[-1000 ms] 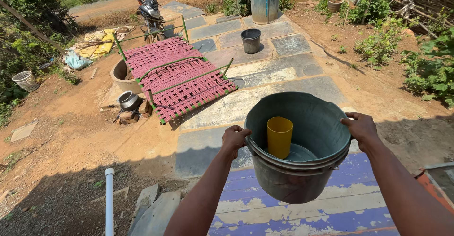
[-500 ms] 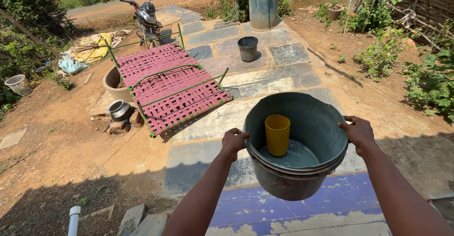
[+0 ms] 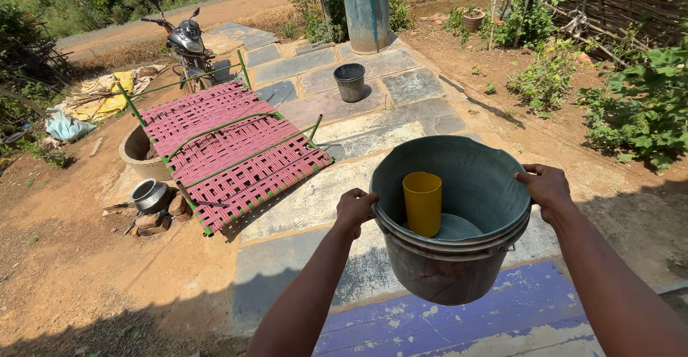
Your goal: The person carries several small containers outdoors, places a yellow tube into a large bucket of water, and then uses a small yellow cup to repeatedly scoop water from a large blue barrel and pour it into the bucket.
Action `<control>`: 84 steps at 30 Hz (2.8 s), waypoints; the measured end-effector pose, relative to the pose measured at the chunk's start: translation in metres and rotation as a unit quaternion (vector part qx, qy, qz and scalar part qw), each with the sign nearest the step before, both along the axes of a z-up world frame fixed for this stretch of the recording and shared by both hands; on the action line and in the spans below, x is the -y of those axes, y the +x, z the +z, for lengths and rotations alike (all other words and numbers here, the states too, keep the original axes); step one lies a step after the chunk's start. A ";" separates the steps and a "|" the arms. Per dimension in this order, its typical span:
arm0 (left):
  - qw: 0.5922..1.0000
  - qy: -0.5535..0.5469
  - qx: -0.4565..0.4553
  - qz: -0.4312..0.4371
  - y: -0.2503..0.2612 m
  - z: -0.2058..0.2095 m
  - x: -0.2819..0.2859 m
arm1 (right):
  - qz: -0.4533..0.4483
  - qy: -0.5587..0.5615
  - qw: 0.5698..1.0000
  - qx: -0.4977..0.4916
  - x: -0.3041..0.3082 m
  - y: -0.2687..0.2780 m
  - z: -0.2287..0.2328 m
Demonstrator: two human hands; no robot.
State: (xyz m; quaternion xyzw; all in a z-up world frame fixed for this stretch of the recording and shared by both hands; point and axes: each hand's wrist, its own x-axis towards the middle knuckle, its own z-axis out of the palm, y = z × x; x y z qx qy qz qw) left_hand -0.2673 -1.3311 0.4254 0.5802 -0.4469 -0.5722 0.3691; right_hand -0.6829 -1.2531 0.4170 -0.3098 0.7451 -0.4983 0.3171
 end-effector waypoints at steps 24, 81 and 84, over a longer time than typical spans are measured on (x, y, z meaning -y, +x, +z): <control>0.998 -0.020 0.026 0.046 0.012 -0.055 0.121 | 0.035 -0.041 0.998 0.017 0.148 0.009 -0.080; 0.993 -0.014 0.069 0.095 -0.080 -0.263 0.411 | 0.017 -0.064 0.996 0.055 0.455 -0.096 -0.263; 0.992 -0.024 0.079 0.097 -0.077 -0.265 0.428 | 0.024 -0.070 0.996 0.046 0.471 -0.090 -0.271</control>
